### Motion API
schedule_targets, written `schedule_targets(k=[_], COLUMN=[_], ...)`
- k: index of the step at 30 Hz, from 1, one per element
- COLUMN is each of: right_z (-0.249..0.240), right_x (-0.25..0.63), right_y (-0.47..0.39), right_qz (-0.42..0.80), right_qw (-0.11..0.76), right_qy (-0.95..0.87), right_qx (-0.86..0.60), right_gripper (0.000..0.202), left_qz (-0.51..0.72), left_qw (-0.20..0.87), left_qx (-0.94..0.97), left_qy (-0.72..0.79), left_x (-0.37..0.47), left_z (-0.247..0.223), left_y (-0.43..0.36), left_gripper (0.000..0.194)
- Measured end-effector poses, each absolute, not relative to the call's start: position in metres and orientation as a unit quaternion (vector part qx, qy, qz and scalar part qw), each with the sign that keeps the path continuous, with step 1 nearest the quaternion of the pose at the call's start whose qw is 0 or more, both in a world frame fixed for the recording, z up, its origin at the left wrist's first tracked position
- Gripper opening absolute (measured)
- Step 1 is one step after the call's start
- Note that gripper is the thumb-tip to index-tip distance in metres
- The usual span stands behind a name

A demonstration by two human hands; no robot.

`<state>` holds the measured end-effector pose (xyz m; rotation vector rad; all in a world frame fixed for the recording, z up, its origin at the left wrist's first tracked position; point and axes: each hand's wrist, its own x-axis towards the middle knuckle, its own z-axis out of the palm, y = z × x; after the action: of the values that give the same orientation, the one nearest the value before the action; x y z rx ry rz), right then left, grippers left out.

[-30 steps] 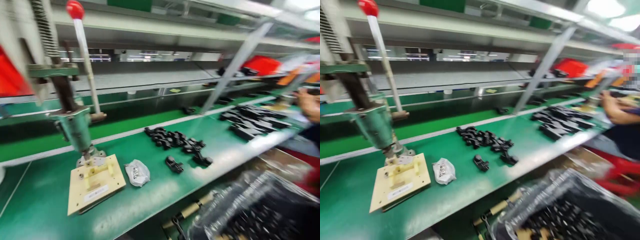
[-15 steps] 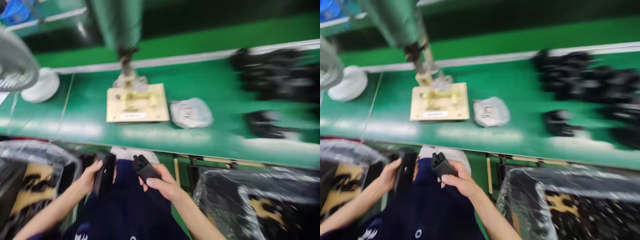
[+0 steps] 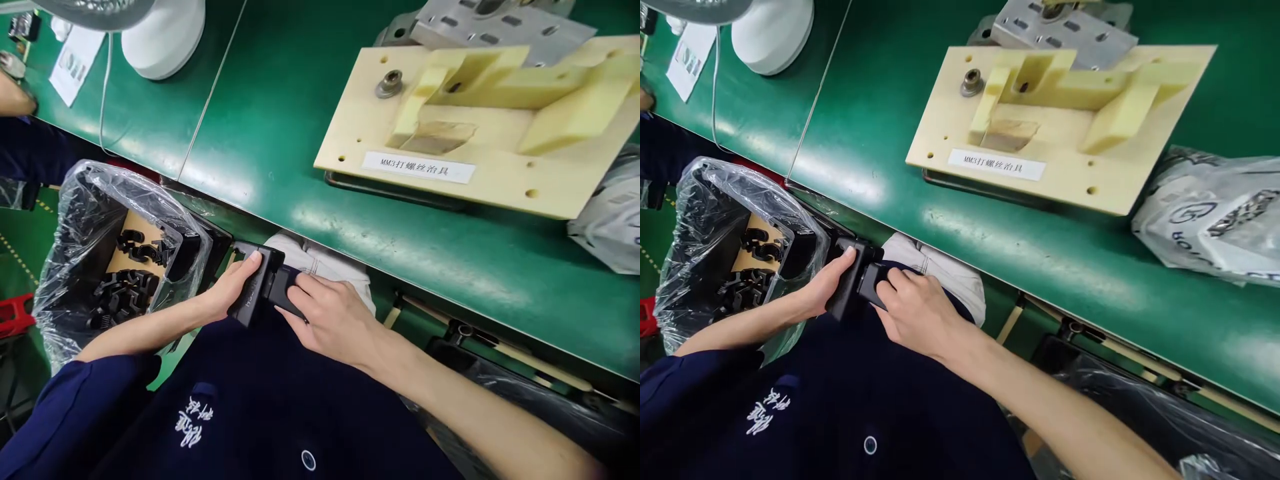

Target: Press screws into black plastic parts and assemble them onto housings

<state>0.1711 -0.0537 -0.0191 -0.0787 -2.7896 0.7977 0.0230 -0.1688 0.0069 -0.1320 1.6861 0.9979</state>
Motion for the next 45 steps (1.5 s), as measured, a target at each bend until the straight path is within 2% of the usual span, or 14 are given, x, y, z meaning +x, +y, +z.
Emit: schedule_targets(k=[5,14,17,21,27,29,32,35,40,45], right_z=[-0.018,-0.031,-0.037,-0.043,-0.034,-0.03,-0.028,-0.033,-0.046,-0.05], right_x=[0.161,0.164,0.162,0.159,0.146,0.14,0.137,0.144,0.148,0.135], right_y=[-0.051,-0.046,-0.047,-0.051,-0.059,-0.057,-0.053,-0.052,-0.053,-0.049], right_qz=[0.234,0.218,0.171,0.124,0.086,0.101,0.185,0.258,0.299,0.373], right_qw=[0.04,0.041,0.042,0.018,-0.079,-0.103,-0.115,-0.091,-0.028,-0.064], right_qy=[-0.971,-0.975,-0.984,-0.987,-0.971,-0.969,-0.966,-0.959,-0.954,-0.924], right_qx=[-0.019,-0.002,0.039,0.1,0.208,0.2,0.137,0.077,-0.001,-0.058], right_gripper=[0.014,0.018,0.011,0.02,0.022,0.021,0.015,0.023,0.026,0.022], left_qz=[0.417,0.381,0.362,0.34,0.259,0.276,0.345,0.388,0.373,0.372], left_qw=[0.521,0.528,0.531,0.528,0.581,0.564,0.479,0.405,0.417,0.447], left_qx=[-0.018,-0.048,-0.094,-0.18,-0.281,-0.26,-0.142,0.006,0.086,-0.007], left_qy=[0.745,0.757,0.76,0.758,0.719,0.734,0.795,0.828,0.824,0.814], left_x=[0.028,0.035,0.039,0.042,0.043,0.042,0.043,0.044,0.043,0.042], left_z=[0.007,0.0,-0.003,-0.007,-0.01,-0.011,-0.013,-0.015,-0.018,-0.023], left_y=[-0.17,-0.176,-0.179,-0.185,-0.188,-0.188,-0.19,-0.192,-0.196,-0.199], left_gripper=[0.057,0.055,0.053,0.05,0.052,0.051,0.054,0.057,0.053,0.059])
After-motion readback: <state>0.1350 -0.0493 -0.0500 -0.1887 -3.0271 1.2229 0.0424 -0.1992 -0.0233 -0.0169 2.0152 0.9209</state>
